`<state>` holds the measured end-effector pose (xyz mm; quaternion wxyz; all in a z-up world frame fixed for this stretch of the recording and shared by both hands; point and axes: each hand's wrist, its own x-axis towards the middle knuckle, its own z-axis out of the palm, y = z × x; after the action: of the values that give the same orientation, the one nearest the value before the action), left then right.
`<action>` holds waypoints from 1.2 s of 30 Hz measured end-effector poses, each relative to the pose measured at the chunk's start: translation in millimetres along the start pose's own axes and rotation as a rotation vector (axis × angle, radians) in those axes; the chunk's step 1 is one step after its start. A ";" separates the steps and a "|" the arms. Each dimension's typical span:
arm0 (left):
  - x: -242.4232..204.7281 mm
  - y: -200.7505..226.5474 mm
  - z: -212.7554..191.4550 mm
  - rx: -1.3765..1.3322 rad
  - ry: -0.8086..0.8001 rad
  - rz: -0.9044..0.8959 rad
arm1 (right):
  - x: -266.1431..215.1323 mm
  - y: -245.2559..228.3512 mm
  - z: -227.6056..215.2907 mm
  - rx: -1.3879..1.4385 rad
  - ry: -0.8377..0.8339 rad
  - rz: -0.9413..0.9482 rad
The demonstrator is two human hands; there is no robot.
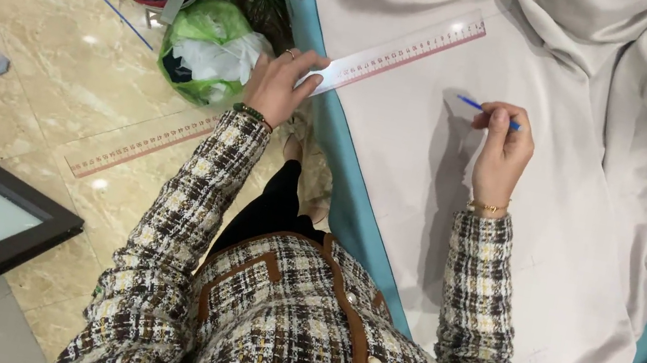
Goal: The person measures and marks a large piece of light-colored fabric on a table using a ruler and a blue pen. They then use a pair of scissors to cut the fabric along the marked lines, creating a pattern piece.
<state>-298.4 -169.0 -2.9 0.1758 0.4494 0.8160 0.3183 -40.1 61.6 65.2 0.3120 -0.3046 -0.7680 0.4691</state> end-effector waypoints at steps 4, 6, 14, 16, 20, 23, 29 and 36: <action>0.0 -5.2 2.7 0.002 0.002 0.032 | 30.8 11.0 8.0 0.070 0.008 0.030; 1.2 -4.5 1.7 -0.020 -0.001 0.031 | 46.8 19.3 11.0 0.136 0.015 0.062; 2.8 0.3 0.7 0.076 -0.041 -0.014 | 90.4 54.9 22.4 0.048 0.045 0.001; 3.1 1.0 -0.1 0.088 -0.038 -0.004 | 92.7 54.4 25.4 -0.016 0.056 -0.009; 1.9 1.2 0.2 0.092 -0.044 -0.017 | 93.6 51.8 30.0 -0.038 0.047 0.013; 1.1 -0.6 1.4 0.098 -0.034 -0.009 | 96.3 53.1 33.0 -0.075 0.045 0.000; 0.2 4.2 -3.1 0.089 -0.022 0.002 | 82.7 21.3 20.6 -0.395 0.099 -0.075; -4.3 -10.4 1.5 -0.406 0.075 -0.062 | -22.7 -30.9 -44.0 -0.299 0.115 -0.117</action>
<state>-301.7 -176.2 -11.0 0.2419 0.3671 0.7545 0.4872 2.2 56.1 105.1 0.3334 -0.3284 -0.8266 0.3125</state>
